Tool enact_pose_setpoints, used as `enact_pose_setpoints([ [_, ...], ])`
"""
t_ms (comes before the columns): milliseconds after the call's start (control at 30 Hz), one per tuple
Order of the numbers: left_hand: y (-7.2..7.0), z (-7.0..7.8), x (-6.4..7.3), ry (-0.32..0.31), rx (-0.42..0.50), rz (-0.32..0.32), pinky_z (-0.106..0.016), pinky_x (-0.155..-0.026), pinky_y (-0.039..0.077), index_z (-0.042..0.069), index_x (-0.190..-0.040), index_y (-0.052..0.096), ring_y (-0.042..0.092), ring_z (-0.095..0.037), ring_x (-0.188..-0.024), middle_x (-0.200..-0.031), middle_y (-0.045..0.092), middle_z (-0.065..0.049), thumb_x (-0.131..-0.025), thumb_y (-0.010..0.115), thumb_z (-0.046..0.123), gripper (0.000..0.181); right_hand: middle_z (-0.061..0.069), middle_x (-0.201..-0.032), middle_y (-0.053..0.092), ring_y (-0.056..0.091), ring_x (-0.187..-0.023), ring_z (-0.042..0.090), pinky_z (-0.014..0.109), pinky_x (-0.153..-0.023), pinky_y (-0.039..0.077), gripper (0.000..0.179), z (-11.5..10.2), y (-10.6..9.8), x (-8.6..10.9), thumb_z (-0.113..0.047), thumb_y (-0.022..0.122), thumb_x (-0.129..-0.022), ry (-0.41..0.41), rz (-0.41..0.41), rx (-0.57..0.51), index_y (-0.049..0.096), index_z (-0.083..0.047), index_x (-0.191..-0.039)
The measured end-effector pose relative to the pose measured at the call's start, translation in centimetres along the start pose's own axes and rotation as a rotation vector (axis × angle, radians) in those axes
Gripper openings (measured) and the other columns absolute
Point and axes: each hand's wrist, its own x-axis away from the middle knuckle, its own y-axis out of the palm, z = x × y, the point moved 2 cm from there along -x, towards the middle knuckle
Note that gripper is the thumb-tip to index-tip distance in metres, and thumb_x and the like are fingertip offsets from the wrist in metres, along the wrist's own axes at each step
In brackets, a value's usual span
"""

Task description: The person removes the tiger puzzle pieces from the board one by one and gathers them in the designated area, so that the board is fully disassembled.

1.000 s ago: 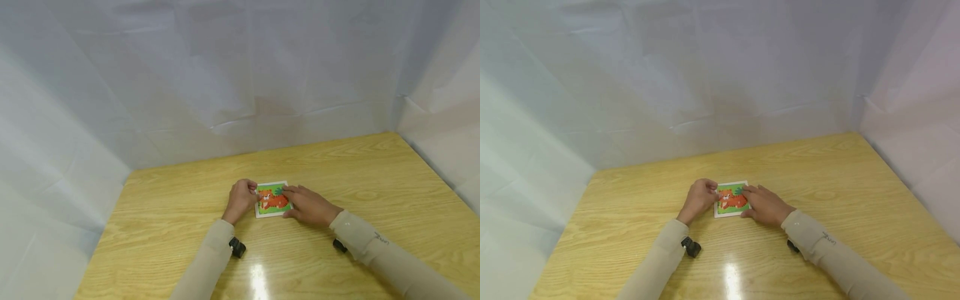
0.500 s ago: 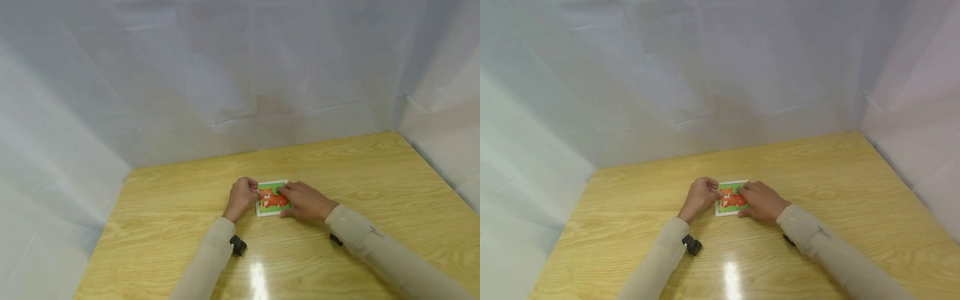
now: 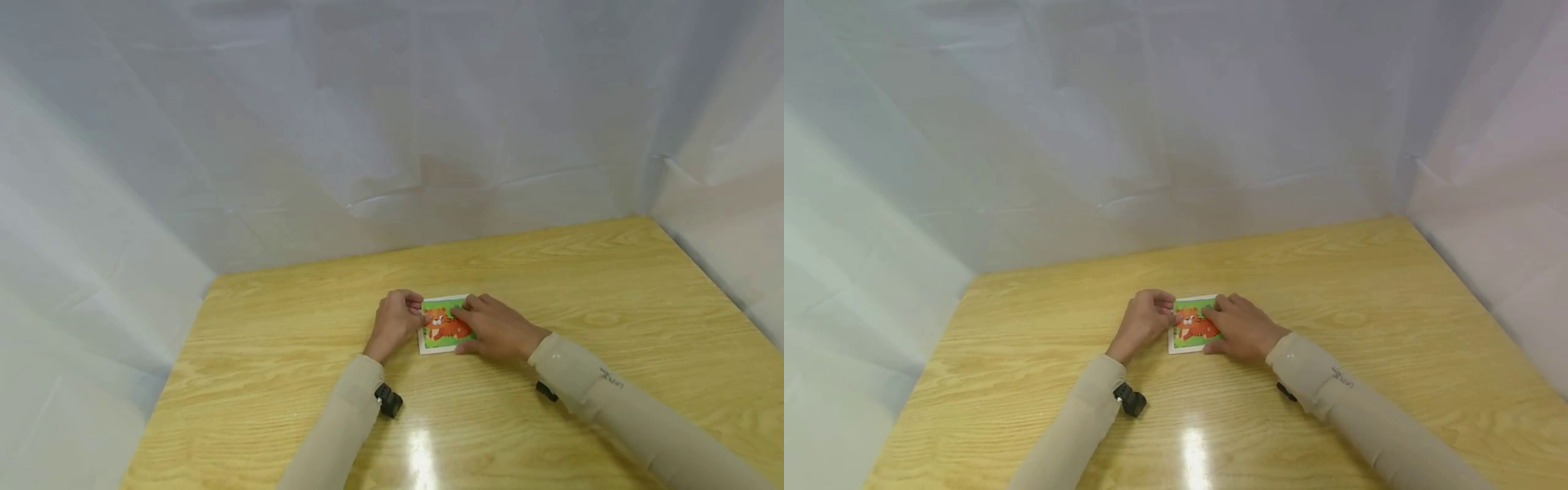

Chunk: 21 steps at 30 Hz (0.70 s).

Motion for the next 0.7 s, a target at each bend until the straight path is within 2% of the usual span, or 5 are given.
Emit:
enact_pose_setpoints([
  [200, 0.06, -0.04, -0.08, 0.006, 0.0, 0.005, -0.031, -0.077, 0.057, -0.001, -0.11, 0.073, 0.067, -0.017, -0.085, -0.096, 0.071, -0.009, -0.08, 0.083, -0.001, 0.032, 0.011, -0.121, 0.05, 0.049, -0.117, 0.03, 0.045, -0.097, 0.044, 0.072, 0.16, 0.17, 0.17, -0.042, 0.07, -0.095, -0.004, -0.006, -0.05, 0.048, 0.004, -0.147],
  [467, -0.04, 0.02, 0.02, 0.026, -0.001, 0.02, -0.032, -0.076, 0.057, -0.002, -0.108, 0.073, 0.068, -0.018, -0.083, -0.095, 0.071, -0.01, -0.078, 0.084, -0.003, 0.032, 0.011, -0.12, 0.05, 0.049, -0.117, 0.031, 0.046, -0.099, 0.044, 0.073, 0.08, 0.22, 0.15, -0.044, 0.069, -0.095, -0.014, 0.006, -0.047, 0.048, 0.004, -0.147],
  [700, -0.09, 0.07, 0.15, 0.023, 0.014, 0.058, -0.032, -0.074, 0.057, 0.0, -0.105, 0.075, 0.068, -0.018, -0.083, -0.093, 0.072, -0.009, -0.086, 0.079, 0.001, 0.02, 0.013, -0.122, 0.051, 0.049, -0.119, 0.032, 0.046, -0.1, 0.044, 0.072, -0.06, 0.13, 0.21, -0.043, 0.069, -0.096, -0.007, 0.003, -0.046, 0.048, 0.004, -0.147],
])
